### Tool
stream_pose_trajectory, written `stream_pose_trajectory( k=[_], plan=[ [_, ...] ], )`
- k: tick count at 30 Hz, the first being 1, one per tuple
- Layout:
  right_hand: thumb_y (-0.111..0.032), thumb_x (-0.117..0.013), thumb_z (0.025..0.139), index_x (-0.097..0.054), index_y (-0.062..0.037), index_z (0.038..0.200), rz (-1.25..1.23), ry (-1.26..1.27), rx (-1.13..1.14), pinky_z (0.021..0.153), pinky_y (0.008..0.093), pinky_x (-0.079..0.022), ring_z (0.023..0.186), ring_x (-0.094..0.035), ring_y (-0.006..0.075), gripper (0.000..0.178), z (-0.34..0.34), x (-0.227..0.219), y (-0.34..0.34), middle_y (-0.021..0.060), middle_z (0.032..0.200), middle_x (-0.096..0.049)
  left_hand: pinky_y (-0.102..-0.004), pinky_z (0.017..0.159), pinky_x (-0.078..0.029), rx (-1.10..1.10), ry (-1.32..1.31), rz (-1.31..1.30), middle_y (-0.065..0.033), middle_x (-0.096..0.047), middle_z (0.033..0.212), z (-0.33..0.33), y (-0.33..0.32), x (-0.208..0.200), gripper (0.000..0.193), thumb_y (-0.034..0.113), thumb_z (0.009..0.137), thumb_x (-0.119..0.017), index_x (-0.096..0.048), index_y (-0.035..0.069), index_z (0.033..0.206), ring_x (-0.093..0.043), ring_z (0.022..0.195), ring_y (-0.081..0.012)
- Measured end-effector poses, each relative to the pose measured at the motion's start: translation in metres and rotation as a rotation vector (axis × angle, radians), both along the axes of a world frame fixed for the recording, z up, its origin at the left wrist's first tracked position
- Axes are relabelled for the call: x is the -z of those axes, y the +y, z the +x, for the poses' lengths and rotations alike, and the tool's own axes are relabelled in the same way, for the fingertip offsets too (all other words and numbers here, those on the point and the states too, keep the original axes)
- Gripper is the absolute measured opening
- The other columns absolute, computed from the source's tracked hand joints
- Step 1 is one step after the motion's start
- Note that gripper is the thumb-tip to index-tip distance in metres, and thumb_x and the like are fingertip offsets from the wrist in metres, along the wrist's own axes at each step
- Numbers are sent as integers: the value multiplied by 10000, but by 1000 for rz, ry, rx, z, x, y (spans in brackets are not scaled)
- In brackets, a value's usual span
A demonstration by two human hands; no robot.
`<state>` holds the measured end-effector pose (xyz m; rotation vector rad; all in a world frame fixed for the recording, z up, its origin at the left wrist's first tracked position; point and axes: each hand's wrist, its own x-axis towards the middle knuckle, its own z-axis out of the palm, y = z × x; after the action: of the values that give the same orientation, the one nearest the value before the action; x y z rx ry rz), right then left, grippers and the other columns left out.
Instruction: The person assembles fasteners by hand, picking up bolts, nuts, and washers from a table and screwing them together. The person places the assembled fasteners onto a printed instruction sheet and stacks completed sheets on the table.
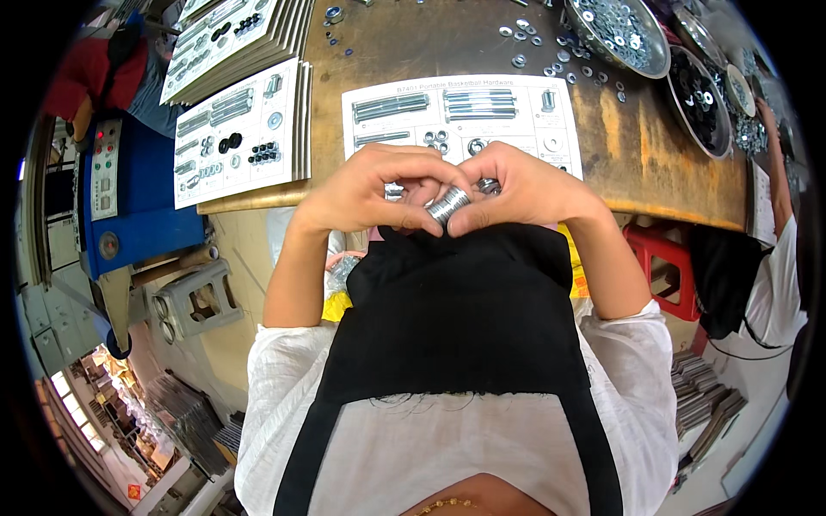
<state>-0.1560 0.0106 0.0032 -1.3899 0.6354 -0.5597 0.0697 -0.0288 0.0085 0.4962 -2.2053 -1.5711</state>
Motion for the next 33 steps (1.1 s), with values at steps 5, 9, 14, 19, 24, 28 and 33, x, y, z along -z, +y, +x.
stream_pose_trajectory(
  k=[5,9,14,19,24,28,33],
  plan=[
    [-272,-820,765,-762,-73,1000,25,137,-52,762,235,-470,800,-615,69,314,8,-22,3,36,867,-730,-291,597,-431,194,-78,-120,-13,-569,733,6,-9,-27,431,148,691,-827,-710,139,1106,-518,623,-154],
    [-247,-834,744,-761,-73,1017,66,156,-15,801,245,-480,856,-647,91,332,17,-34,7,57,934,-742,-291,550,-387,216,-61,-175,-2,-474,662,8,-11,-31,440,151,653,-842,-724,118,1075,-467,585,-145],
    [-246,-834,742,-759,-84,1032,22,71,4,814,250,-483,877,-655,92,340,18,-22,10,68,954,-741,-292,536,-374,226,-61,-172,-1,-463,649,9,-13,-30,450,138,625,-851,-735,104,1058,-457,579,-139],
    [-240,-811,771,-762,-90,1021,-30,123,123,632,230,-416,661,-531,58,296,18,-20,10,29,768,-692,-257,551,-399,137,9,-180,-8,-504,673,11,-13,-21,493,101,628,-853,-720,67,1101,-484,587,-123],
    [-209,-786,800,-760,-79,991,-27,211,284,501,235,-275,552,-343,31,233,12,-20,6,-51,573,-456,-214,570,-484,-374,188,-167,-35,-602,807,5,11,1,440,-5,658,-815,-707,84,1075,-620,683,-123],
    [-189,-779,808,-753,-63,988,-48,171,414,507,228,-282,560,-345,33,222,19,-25,15,-45,581,-473,-270,599,-533,-536,324,-780,-61,-677,892,2,18,12,373,29,648,-832,-707,64,997,-660,719,-180],
    [-188,-790,800,-748,-56,994,-90,164,462,494,233,-268,550,-335,33,239,27,-29,20,-37,575,-486,-269,601,-538,-607,318,-880,-59,-701,901,5,25,6,351,53,658,-834,-710,57,986,-687,749,-189]
  ],
)
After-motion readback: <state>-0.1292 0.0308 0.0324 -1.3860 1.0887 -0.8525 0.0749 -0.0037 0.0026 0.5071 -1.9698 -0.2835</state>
